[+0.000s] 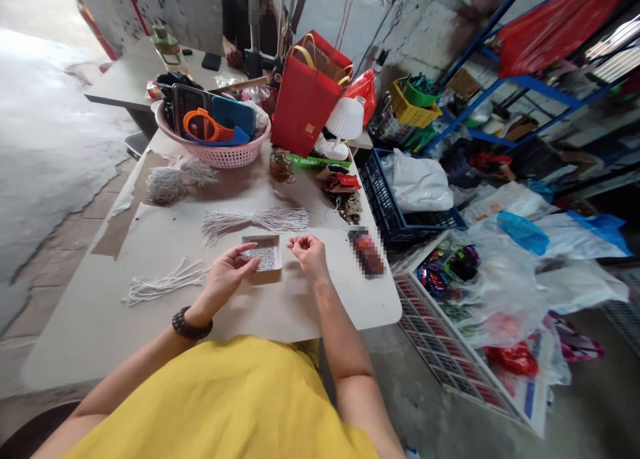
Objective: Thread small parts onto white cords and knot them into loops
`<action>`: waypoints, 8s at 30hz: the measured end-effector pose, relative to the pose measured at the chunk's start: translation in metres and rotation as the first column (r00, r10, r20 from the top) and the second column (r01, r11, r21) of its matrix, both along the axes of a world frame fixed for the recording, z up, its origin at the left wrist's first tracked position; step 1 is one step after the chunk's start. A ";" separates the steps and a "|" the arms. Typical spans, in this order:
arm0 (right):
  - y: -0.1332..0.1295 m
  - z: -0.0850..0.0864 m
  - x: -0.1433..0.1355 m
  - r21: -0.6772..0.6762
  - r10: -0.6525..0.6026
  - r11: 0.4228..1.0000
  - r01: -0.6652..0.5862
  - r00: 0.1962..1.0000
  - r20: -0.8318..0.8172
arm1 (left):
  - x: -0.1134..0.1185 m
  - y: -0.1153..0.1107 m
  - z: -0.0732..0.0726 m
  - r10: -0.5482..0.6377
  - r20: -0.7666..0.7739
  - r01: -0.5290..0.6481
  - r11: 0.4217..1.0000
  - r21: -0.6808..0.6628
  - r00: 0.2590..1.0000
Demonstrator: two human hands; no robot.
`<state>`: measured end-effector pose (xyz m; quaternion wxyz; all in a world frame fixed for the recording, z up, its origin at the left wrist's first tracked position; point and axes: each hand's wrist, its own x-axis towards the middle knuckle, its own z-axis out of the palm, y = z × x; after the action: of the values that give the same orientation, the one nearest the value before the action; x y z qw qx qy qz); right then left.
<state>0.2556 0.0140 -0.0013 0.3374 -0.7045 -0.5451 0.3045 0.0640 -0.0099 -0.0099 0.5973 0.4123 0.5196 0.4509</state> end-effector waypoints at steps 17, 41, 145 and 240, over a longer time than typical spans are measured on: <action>-0.059 0.010 -0.045 0.230 -0.010 0.963 0.139 0.874 -0.486 | 0.001 -0.003 -0.005 0.076 0.012 -0.077 0.993 0.085 0.997; -0.046 0.013 -0.050 0.182 0.145 0.979 -0.091 0.939 -0.311 | 0.004 -0.009 -0.004 0.060 -0.106 -0.021 0.942 0.336 0.993; -0.049 0.066 -0.019 0.234 0.566 0.825 -0.515 0.759 -0.323 | -0.014 -0.021 0.045 -0.372 0.319 0.405 0.913 -0.044 0.872; -0.066 0.034 -0.039 0.633 0.036 0.725 -0.272 0.932 0.359 | 0.017 -0.025 0.031 0.099 0.537 0.081 0.950 -0.302 0.838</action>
<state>0.2164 -0.0516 0.0323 0.4482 -0.5259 -0.7228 -0.0050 0.0807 -0.0354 0.0215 0.7756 0.1644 0.3943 0.4646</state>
